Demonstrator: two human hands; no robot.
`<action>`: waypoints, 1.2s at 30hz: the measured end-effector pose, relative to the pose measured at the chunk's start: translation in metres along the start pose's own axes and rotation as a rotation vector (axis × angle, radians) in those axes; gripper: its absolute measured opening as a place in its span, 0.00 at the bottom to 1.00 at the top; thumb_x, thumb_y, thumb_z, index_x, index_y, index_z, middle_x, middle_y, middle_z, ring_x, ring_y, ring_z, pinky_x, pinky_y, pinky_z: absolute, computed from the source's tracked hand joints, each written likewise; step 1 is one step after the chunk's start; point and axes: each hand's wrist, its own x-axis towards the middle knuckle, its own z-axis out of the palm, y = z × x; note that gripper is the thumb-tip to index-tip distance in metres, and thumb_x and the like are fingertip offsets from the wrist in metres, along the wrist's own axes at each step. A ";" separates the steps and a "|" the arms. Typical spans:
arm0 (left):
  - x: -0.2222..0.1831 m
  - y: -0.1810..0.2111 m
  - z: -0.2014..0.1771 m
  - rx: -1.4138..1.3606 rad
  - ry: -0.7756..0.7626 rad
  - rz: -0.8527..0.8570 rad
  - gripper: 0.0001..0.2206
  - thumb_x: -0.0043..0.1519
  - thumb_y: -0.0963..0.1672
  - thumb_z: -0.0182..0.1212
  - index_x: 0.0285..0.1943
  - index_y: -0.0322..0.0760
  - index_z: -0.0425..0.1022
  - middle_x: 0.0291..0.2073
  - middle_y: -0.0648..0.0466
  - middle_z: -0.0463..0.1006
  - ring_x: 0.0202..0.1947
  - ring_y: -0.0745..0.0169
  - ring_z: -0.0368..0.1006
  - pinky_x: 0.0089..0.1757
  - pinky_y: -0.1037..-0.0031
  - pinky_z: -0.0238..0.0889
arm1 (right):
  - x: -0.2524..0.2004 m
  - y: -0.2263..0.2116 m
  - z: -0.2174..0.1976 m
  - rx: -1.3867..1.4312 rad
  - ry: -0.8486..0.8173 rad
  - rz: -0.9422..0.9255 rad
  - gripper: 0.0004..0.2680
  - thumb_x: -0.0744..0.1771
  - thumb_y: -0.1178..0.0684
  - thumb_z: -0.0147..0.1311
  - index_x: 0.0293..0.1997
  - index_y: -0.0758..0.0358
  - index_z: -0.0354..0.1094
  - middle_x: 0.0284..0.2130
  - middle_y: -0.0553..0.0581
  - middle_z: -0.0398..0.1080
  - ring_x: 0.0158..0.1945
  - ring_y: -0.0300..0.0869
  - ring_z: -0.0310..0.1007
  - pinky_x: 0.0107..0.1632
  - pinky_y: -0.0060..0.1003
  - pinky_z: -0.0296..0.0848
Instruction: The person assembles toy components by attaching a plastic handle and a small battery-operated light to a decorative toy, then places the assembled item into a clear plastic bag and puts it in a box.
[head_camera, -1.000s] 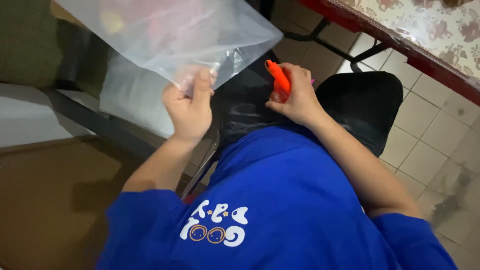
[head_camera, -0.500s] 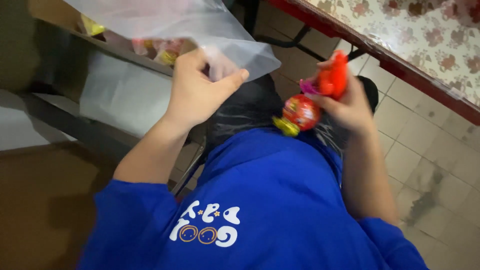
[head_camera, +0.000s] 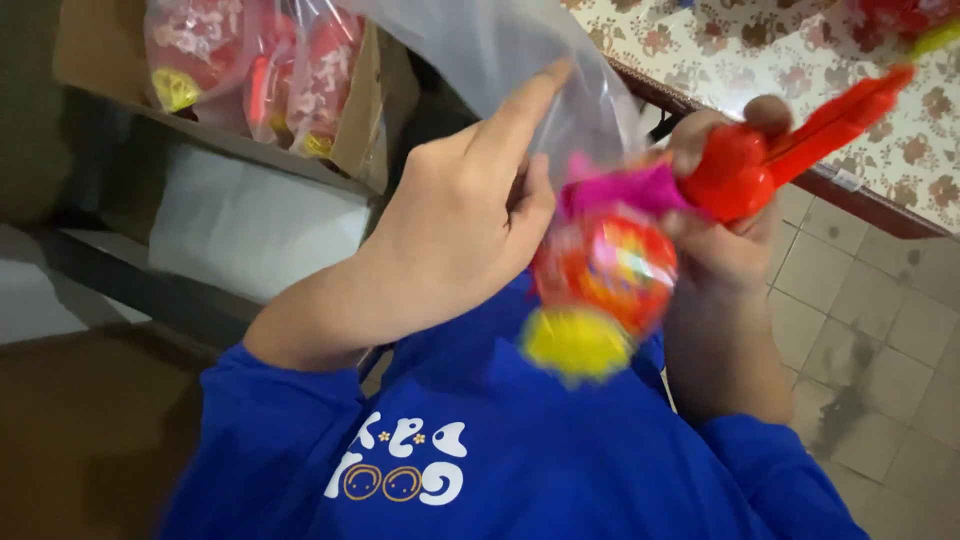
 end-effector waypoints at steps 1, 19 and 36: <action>0.005 0.000 -0.004 0.001 0.002 0.007 0.25 0.72 0.36 0.56 0.78 0.34 0.55 0.34 0.51 0.76 0.32 0.58 0.73 0.45 0.64 0.73 | 0.001 0.002 0.001 -0.004 -0.001 -0.006 0.29 0.65 0.69 0.54 0.71 0.33 0.61 0.50 0.51 0.65 0.43 0.36 0.69 0.47 0.31 0.72; -0.006 -0.010 0.014 -0.416 -0.124 -0.538 0.32 0.62 0.38 0.51 0.79 0.36 0.49 0.24 0.55 0.82 0.24 0.66 0.87 0.33 0.78 0.80 | -0.010 0.014 0.047 -1.153 0.108 -0.084 0.17 0.69 0.63 0.53 0.65 0.64 0.57 0.58 0.68 0.66 0.60 0.59 0.72 0.63 0.47 0.69; 0.014 -0.037 0.023 -0.484 -0.065 -0.687 0.30 0.66 0.39 0.43 0.80 0.35 0.45 0.17 0.50 0.80 0.17 0.68 0.76 0.27 0.77 0.78 | 0.021 0.088 0.050 -0.451 0.043 0.220 0.27 0.74 0.54 0.49 0.79 0.53 0.30 0.73 0.68 0.48 0.69 0.48 0.62 0.75 0.43 0.60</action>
